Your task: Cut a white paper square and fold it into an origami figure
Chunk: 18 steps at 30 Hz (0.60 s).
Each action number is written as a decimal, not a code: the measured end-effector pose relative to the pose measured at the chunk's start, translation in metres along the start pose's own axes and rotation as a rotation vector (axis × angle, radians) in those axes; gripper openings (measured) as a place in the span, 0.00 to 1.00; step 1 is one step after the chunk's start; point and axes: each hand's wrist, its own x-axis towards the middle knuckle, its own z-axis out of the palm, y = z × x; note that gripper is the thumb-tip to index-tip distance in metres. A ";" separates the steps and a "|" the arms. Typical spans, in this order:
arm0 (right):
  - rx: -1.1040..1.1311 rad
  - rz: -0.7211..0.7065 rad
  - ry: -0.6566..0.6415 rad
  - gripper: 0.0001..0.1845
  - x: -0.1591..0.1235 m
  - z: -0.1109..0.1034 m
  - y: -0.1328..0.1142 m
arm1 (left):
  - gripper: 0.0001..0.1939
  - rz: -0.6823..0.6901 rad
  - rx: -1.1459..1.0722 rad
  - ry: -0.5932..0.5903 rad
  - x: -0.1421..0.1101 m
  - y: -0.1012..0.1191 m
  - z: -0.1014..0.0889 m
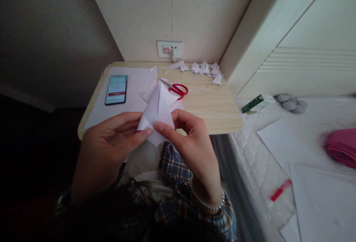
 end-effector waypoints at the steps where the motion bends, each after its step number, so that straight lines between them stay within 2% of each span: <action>1: -0.010 0.003 -0.002 0.13 0.000 0.000 0.000 | 0.11 -0.001 0.008 0.008 0.000 0.000 0.000; 6: -0.022 0.017 -0.012 0.12 0.000 -0.001 0.001 | 0.09 -0.010 0.012 0.007 0.001 0.001 0.000; 18: -0.097 -0.082 0.024 0.09 -0.001 0.002 -0.001 | 0.11 0.038 0.002 -0.010 0.002 0.002 0.002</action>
